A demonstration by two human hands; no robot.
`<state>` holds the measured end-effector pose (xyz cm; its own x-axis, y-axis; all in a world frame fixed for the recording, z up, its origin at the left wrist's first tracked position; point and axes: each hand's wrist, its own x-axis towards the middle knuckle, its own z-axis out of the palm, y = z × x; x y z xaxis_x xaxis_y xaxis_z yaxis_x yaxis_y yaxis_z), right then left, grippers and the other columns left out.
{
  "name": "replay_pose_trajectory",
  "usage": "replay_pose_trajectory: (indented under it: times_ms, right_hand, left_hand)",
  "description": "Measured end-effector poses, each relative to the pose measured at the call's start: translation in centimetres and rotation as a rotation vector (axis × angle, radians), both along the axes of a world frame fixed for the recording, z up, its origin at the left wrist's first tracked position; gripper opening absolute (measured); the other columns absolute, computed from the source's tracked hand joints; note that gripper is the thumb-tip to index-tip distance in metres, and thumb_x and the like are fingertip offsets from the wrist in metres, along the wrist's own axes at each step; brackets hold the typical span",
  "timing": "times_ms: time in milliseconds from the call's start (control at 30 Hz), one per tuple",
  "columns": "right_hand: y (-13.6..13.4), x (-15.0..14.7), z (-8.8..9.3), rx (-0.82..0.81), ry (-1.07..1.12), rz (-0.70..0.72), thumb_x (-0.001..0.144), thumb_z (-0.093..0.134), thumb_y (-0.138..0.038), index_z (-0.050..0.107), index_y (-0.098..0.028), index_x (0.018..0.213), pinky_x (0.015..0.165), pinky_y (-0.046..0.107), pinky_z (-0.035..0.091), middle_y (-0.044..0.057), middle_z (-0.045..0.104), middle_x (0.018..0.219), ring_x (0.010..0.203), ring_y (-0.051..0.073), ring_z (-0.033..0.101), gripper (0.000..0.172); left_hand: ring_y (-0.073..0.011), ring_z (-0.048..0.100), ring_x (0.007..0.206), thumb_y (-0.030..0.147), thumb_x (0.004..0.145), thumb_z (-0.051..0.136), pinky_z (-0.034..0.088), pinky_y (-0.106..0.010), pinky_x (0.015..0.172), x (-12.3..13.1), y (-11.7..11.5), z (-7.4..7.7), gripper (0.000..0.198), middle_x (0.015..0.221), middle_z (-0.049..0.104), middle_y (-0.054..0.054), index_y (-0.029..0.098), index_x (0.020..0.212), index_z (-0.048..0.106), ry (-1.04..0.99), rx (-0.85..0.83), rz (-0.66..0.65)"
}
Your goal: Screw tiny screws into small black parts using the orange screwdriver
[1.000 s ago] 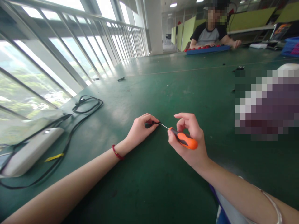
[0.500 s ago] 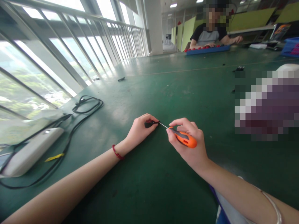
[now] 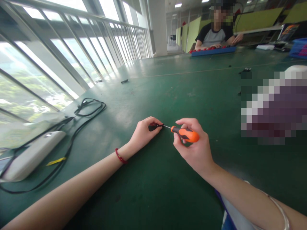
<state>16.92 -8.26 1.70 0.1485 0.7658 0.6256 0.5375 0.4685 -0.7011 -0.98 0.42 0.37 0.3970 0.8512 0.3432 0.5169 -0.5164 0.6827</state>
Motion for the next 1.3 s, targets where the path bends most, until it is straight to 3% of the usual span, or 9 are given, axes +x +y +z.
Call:
replay_pose_trajectory:
  times_ms: [67, 233, 400, 600, 800, 967, 1167, 1300]
  right_hand:
    - [0.04, -0.01, 0.03, 0.011, 0.017, 0.013, 0.076, 0.066, -0.018, 0.056, -0.024, 0.102, 0.061, 0.030, 0.050, -0.003, 0.058, 0.069, 0.062, 0.015, 0.060, 0.029]
    - [-0.09, 0.04, 0.00, -0.064, -0.092, -0.025, 0.081, 0.065, -0.026, 0.060, -0.024, 0.084, 0.059, 0.030, 0.046, -0.004, 0.058, 0.057, 0.055, 0.015, 0.057, 0.006]
    - [-0.03, 0.00, -0.06, 0.000, 0.023, 0.020, 0.076, 0.066, -0.018, 0.056, -0.024, 0.103, 0.061, 0.029, 0.050, -0.003, 0.058, 0.069, 0.061, 0.015, 0.058, 0.029]
    - [-0.12, 0.06, 0.03, -0.075, -0.078, -0.012, 0.082, 0.065, -0.027, 0.060, -0.024, 0.086, 0.058, 0.029, 0.046, -0.004, 0.058, 0.056, 0.054, 0.014, 0.057, 0.008]
    - [0.10, 0.01, -0.02, 0.022, 0.021, 0.020, 0.077, 0.065, -0.017, 0.056, -0.024, 0.102, 0.059, 0.028, 0.049, -0.004, 0.057, 0.066, 0.058, 0.014, 0.058, 0.028]
    - [-0.02, 0.08, -0.04, -0.062, -0.089, -0.004, 0.082, 0.063, -0.023, 0.061, -0.024, 0.084, 0.057, 0.029, 0.045, -0.004, 0.056, 0.055, 0.056, 0.014, 0.056, 0.003]
    - [0.00, -0.01, -0.19, 0.028, 0.024, 0.039, 0.076, 0.065, -0.015, 0.055, -0.023, 0.104, 0.063, 0.028, 0.049, -0.002, 0.057, 0.073, 0.065, 0.014, 0.058, 0.030]
    - [-0.13, 0.02, -0.11, -0.072, -0.073, 0.026, 0.080, 0.064, -0.022, 0.059, -0.024, 0.092, 0.057, 0.029, 0.045, -0.005, 0.052, 0.056, 0.053, 0.013, 0.053, 0.012]
  left_hand:
    - [-0.0153, 0.064, 0.082, 0.014, 0.079, 0.061, 0.051, -0.027, 0.075, 0.01, -0.02, 0.05, 0.010, 0.088, 0.070, -0.002, 0.018, 0.084, 0.068, -0.003, -0.004, -0.002]
    - [-0.0152, 0.064, 0.081, 0.013, 0.079, 0.061, 0.051, -0.027, 0.074, 0.03, -0.04, 0.17, 0.011, 0.088, 0.070, -0.002, 0.018, 0.085, 0.068, -0.005, -0.013, -0.004]
    - [-0.0156, 0.064, 0.081, 0.013, 0.079, 0.061, 0.051, -0.027, 0.074, 0.04, -0.08, 0.24, 0.010, 0.088, 0.070, -0.003, 0.017, 0.085, 0.068, 0.001, -0.015, -0.001]
    - [-0.0149, 0.064, 0.081, 0.013, 0.079, 0.061, 0.051, -0.026, 0.074, 0.03, -0.06, 0.21, 0.011, 0.089, 0.070, -0.003, 0.017, 0.085, 0.068, -0.006, -0.024, -0.003]
    - [-0.0146, 0.063, 0.081, 0.012, 0.079, 0.061, 0.050, -0.026, 0.074, 0.01, -0.01, 0.12, 0.011, 0.088, 0.069, -0.003, 0.017, 0.085, 0.068, -0.007, -0.021, -0.002]
    - [-0.0145, 0.064, 0.081, 0.012, 0.078, 0.061, 0.051, -0.026, 0.074, 0.05, 0.00, 0.08, 0.011, 0.089, 0.070, -0.003, 0.017, 0.085, 0.069, -0.009, -0.025, 0.002]
    - [-0.0147, 0.064, 0.081, 0.012, 0.078, 0.061, 0.051, -0.026, 0.075, 0.05, 0.01, 0.06, 0.011, 0.088, 0.070, -0.002, 0.017, 0.084, 0.068, -0.009, -0.010, 0.001]
    - [-0.0146, 0.064, 0.081, 0.012, 0.078, 0.061, 0.051, -0.026, 0.075, 0.04, 0.02, 0.08, 0.012, 0.088, 0.070, -0.002, 0.017, 0.085, 0.069, -0.005, -0.014, 0.001]
